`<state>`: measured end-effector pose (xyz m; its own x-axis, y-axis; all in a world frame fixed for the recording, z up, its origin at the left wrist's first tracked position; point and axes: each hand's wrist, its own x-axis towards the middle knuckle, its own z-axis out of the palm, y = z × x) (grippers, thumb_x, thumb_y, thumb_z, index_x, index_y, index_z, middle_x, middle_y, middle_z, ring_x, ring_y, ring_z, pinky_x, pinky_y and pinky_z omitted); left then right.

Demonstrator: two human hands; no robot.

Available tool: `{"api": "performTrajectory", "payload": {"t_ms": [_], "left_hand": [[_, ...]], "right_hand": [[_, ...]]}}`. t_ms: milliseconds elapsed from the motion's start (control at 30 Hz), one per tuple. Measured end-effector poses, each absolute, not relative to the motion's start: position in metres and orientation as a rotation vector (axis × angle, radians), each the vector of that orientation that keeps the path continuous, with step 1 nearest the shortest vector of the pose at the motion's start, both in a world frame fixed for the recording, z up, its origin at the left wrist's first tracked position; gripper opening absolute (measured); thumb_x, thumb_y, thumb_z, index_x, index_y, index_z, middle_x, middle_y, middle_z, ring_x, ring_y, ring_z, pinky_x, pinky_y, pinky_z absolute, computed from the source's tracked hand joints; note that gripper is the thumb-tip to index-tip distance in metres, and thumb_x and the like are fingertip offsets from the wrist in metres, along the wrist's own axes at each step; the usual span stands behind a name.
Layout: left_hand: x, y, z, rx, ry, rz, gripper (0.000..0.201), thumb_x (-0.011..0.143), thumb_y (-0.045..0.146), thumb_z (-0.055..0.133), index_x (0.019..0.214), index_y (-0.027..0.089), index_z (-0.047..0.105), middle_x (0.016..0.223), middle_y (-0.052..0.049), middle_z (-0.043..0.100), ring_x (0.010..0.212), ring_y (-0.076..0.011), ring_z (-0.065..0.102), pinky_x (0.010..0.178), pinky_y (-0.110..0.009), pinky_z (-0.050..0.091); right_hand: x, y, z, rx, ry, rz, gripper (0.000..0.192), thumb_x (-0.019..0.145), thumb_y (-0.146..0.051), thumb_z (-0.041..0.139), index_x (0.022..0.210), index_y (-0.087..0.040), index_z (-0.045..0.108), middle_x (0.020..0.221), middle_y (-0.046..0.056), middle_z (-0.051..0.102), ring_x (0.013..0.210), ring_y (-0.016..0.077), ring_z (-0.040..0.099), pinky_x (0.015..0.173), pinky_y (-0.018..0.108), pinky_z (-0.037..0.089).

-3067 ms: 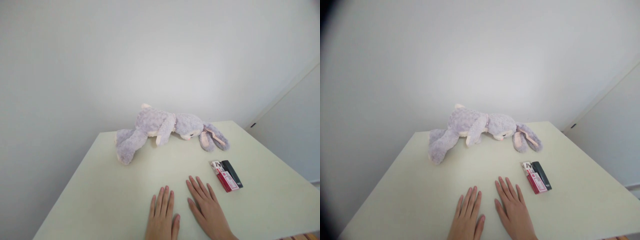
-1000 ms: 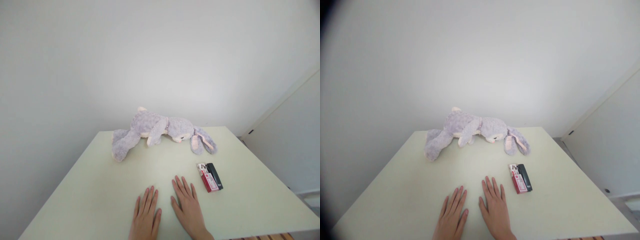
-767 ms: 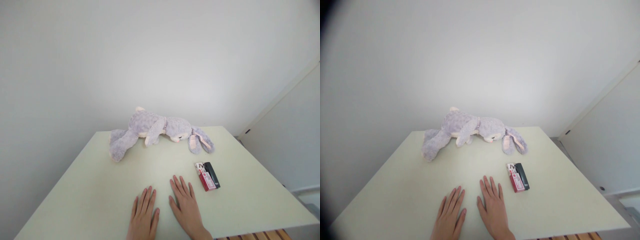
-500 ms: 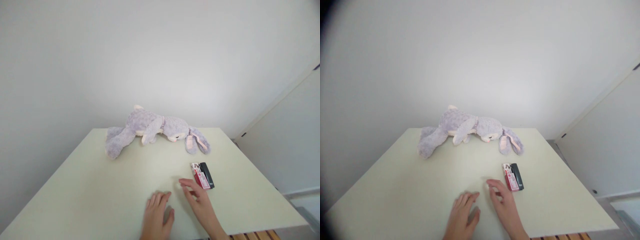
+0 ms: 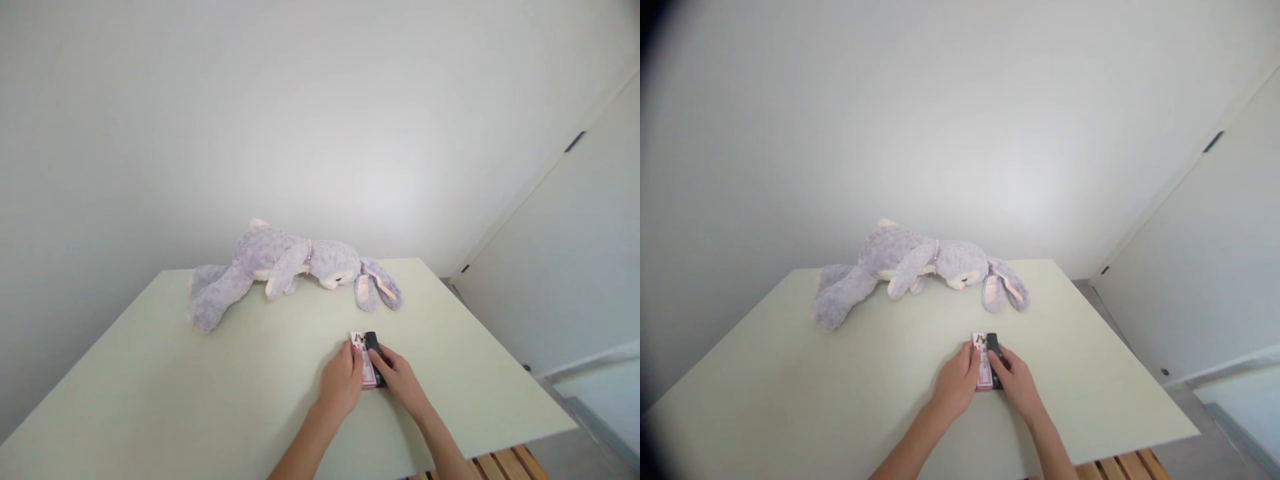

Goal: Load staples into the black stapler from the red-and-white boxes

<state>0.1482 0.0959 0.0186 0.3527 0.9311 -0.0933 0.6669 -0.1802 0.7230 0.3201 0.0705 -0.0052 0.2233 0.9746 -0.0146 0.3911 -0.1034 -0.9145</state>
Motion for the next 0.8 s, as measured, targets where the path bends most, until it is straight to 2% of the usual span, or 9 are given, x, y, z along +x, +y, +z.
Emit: {"api": "performTrajectory", "payload": {"t_ms": [67, 167, 333, 500, 633, 800], "left_hand": [[0.119, 0.09, 0.018, 1.921, 1.451, 0.482, 0.054, 0.107, 0.05, 0.019, 0.134, 0.02, 0.056, 0.121, -0.014, 0.072, 0.104, -0.0266, 0.07, 0.086, -0.035, 0.049], [0.069, 0.077, 0.018, 1.896, 1.55, 0.497, 0.049, 0.107, 0.047, 0.024, 0.139, 0.024, 0.053, 0.128, -0.011, 0.069, 0.109, -0.0251, 0.069, 0.09, -0.034, 0.048], [0.018, 0.054, 0.015, 1.891, 1.82, 0.556, 0.042, 0.102, 0.044, 0.04, 0.138, 0.027, 0.055, 0.119, -0.009, 0.068, 0.106, -0.0251, 0.067, 0.09, -0.034, 0.049], [0.024, 0.044, 0.009, 1.841, 1.983, 0.637, 0.056, 0.088, 0.033, 0.059, 0.143, 0.024, 0.049, 0.123, -0.01, 0.061, 0.11, -0.027, 0.063, 0.091, -0.034, 0.049], [0.013, 0.044, 0.008, 1.829, 1.96, 0.608, 0.042, 0.089, 0.031, 0.059, 0.131, 0.027, 0.057, 0.114, -0.006, 0.064, 0.098, -0.0232, 0.066, 0.084, -0.031, 0.048], [-0.026, 0.073, 0.004, 1.793, 2.061, 0.683, 0.044, 0.091, 0.035, 0.06, 0.134, 0.024, 0.056, 0.12, -0.008, 0.063, 0.103, -0.0238, 0.066, 0.09, -0.033, 0.047]], "right_hand": [[0.289, 0.065, -0.008, -1.591, -1.347, 0.913, 0.062, 0.09, -0.067, 0.058, 0.124, -0.017, 0.074, 0.086, 0.003, 0.075, 0.075, 0.0235, 0.063, 0.069, 0.032, 0.05], [0.236, 0.059, -0.012, -1.568, -1.381, 0.919, 0.057, 0.094, -0.064, 0.056, 0.121, -0.017, 0.075, 0.079, 0.002, 0.073, 0.068, 0.0208, 0.06, 0.062, 0.028, 0.046], [0.171, 0.053, -0.02, -1.561, -1.316, 0.899, 0.056, 0.096, -0.062, 0.055, 0.128, -0.018, 0.071, 0.074, 0.001, 0.068, 0.066, 0.0195, 0.059, 0.062, 0.028, 0.046], [0.168, 0.051, -0.027, -1.566, -1.248, 0.891, 0.061, 0.094, -0.063, 0.056, 0.132, -0.016, 0.067, 0.074, 0.0, 0.065, 0.065, 0.0195, 0.057, 0.06, 0.028, 0.047], [0.175, 0.048, -0.029, -1.566, -1.244, 0.885, 0.061, 0.093, -0.063, 0.058, 0.132, -0.016, 0.066, 0.071, -0.001, 0.061, 0.063, 0.019, 0.055, 0.057, 0.028, 0.046], [0.174, 0.045, -0.028, -1.58, -1.242, 0.88, 0.06, 0.094, -0.061, 0.058, 0.132, -0.017, 0.066, 0.069, -0.001, 0.059, 0.063, 0.019, 0.055, 0.058, 0.028, 0.046]]}}
